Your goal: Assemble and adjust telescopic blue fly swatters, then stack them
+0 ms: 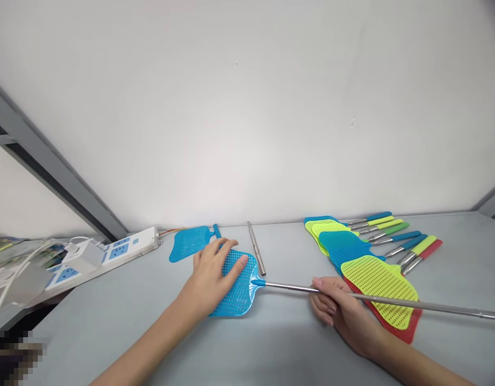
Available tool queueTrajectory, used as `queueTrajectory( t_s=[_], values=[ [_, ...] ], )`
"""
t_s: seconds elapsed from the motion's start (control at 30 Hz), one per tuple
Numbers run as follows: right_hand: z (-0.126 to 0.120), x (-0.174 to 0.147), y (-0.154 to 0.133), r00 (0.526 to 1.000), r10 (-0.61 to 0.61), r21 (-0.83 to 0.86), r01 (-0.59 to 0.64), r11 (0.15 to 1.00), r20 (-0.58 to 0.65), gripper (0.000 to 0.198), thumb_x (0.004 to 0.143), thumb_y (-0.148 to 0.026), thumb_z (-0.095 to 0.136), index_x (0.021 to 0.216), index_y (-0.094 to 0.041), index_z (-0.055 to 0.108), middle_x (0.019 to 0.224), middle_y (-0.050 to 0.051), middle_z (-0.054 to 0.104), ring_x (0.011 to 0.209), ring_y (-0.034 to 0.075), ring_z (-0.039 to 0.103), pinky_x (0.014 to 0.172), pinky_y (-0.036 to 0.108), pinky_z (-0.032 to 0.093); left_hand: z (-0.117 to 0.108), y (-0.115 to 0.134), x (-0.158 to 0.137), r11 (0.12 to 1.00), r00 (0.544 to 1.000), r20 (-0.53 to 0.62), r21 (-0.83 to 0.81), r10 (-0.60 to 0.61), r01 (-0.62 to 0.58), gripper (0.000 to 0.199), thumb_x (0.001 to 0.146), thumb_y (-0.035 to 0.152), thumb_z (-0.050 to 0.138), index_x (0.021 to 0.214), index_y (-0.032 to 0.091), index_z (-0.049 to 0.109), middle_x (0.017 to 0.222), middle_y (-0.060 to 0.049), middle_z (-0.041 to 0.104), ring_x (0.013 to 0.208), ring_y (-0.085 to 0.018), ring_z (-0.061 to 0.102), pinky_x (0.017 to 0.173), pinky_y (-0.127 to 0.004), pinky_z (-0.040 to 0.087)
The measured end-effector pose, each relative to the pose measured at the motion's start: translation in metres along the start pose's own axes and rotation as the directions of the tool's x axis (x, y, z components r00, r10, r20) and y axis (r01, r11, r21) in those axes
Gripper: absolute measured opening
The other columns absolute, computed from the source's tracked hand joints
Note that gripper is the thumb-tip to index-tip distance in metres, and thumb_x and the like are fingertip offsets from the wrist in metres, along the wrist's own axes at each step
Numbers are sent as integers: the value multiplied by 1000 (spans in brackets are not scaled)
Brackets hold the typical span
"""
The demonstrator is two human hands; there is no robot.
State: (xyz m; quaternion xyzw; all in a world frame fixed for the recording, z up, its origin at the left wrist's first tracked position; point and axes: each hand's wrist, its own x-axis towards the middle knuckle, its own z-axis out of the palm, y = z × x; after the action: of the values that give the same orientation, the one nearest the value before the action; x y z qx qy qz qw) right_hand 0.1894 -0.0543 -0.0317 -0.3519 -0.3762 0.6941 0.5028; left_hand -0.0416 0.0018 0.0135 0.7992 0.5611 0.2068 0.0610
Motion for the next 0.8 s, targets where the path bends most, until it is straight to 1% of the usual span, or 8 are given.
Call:
queueTrajectory(
  t_s=[0.03,0.1,0.23,0.37,0.43,0.53,0.6,0.8],
  values=[
    [1,0,0,1000,1,-7,-1,1000,-5,44,77,-35,49,43,-17,27,41,-6,25,38,6,29,43,24,18,1,-1,0,998,998,-1,-28,-58,58,37,81,46,33,109,25,44,113,-4,44,111,-22,35,92,-41,28],
    [2,0,-1,1000,9,-24,-10,1000,-17,44,76,-36,49,43,-17,28,41,-6,26,38,6,30,43,24,19,2,-1,0,987,992,24,-99,-122,124,38,81,47,32,110,25,43,110,-4,44,109,-21,39,90,-37,31],
    [3,0,-3,1000,29,-47,-29,998,-12,44,78,-38,46,42,-18,29,40,-5,28,39,8,32,44,24,23,2,2,-2,966,982,102,-186,-162,179,36,80,48,33,104,24,47,101,-3,49,98,-18,47,87,-35,35],
    [0,0,-1,996,44,-116,-35,993,79,45,82,-38,37,42,-17,33,42,-3,32,41,9,35,47,25,28,2,5,-5,952,968,165,-210,-191,224,34,79,50,33,91,23,51,92,-1,51,91,-18,50,83,-34,37],
    [-3,-1,1,990,50,-162,-29,986,128,45,83,-39,34,44,-17,36,43,-2,35,43,9,38,48,25,30,3,5,-6,946,960,171,-203,-221,254,35,79,52,32,88,23,51,88,-1,51,87,-18,51,80,-35,38],
    [-5,0,4,985,48,-195,-16,981,165,47,85,-41,29,45,-16,38,44,-2,37,43,9,39,49,25,31,2,6,-8,941,951,179,-182,-253,285,37,79,53,31,83,23,51,82,-1,51,81,-18,52,76,-35,40],
    [-5,0,4,984,54,-201,-18,979,172,48,85,-42,27,46,-17,39,44,-2,37,42,9,38,48,24,31,1,7,-8,941,951,172,-176,-259,288,37,79,53,30,82,23,51,80,-1,51,80,-19,53,74,-35,40],
    [-3,0,2,984,63,-224,-25,974,164,49,85,-43,28,45,-17,40,41,-2,38,41,9,39,46,24,31,2,13,-11,945,955,96,-146,-281,293,35,78,53,30,84,23,49,82,-1,50,76,-18,54,71,-34,41]
  ],
)
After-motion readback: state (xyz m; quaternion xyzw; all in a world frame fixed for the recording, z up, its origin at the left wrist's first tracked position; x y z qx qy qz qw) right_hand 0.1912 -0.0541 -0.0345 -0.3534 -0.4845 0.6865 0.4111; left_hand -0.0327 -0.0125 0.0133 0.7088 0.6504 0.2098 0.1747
